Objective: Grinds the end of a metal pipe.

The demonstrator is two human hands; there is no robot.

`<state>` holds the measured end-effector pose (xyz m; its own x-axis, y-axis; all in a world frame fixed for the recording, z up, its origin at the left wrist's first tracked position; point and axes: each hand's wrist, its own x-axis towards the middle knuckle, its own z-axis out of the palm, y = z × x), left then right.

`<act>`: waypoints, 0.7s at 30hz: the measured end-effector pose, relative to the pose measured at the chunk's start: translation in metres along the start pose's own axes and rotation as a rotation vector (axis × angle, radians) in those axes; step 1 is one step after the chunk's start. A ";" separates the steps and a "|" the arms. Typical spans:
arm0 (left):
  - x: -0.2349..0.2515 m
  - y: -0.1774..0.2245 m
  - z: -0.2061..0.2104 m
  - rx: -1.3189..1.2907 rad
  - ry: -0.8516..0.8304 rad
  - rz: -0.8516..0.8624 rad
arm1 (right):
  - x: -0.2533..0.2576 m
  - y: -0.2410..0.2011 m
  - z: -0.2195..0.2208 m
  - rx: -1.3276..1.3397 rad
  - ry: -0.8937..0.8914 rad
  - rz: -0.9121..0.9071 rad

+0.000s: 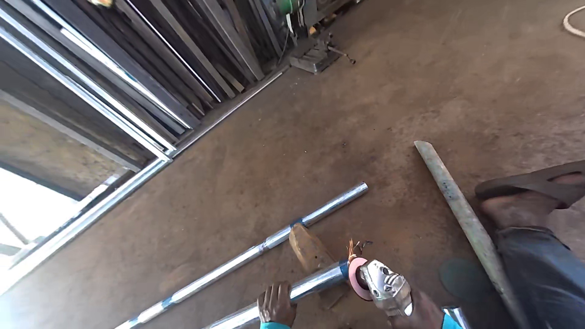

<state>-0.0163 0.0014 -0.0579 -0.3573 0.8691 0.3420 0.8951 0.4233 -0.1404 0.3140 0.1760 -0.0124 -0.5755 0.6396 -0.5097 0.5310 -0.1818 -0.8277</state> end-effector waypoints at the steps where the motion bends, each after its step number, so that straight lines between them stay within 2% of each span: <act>1: -0.001 0.000 0.000 0.000 0.011 0.003 | 0.001 0.007 -0.001 -0.002 -0.008 0.008; 5: 0.001 -0.001 0.002 -0.005 0.012 -0.001 | 0.007 0.014 0.002 0.167 0.101 0.006; 7: 0.003 -0.002 0.003 -0.005 0.015 0.000 | 0.015 0.003 0.004 0.416 0.219 0.019; 9: 0.002 -0.003 0.005 -0.019 0.000 -0.004 | 0.025 -0.011 0.003 0.807 0.259 -0.077; 11: 0.002 -0.004 0.005 -0.027 -0.002 -0.001 | 0.035 -0.022 -0.011 1.219 0.048 -0.276; 13: 0.004 -0.004 0.003 -0.027 -0.017 0.004 | 0.040 -0.025 -0.038 1.323 -0.133 -0.358; 15: 0.006 -0.002 -0.003 -0.042 -0.069 -0.007 | 0.032 -0.020 -0.070 1.137 -0.101 -0.270; 17: 0.008 0.000 -0.006 -0.040 -0.088 -0.009 | 0.020 -0.017 -0.094 0.647 0.083 -0.097; 19: 0.006 0.001 -0.006 -0.039 -0.084 -0.012 | 0.018 -0.012 -0.103 0.181 0.012 0.001; 21: 0.003 0.000 -0.006 -0.031 -0.051 0.004 | 0.023 0.001 -0.089 0.013 -0.130 0.025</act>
<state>-0.0156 0.0022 -0.0513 -0.3661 0.8831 0.2933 0.9041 0.4122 -0.1127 0.3569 0.2570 -0.0044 -0.6385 0.5329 -0.5553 0.5383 -0.2065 -0.8170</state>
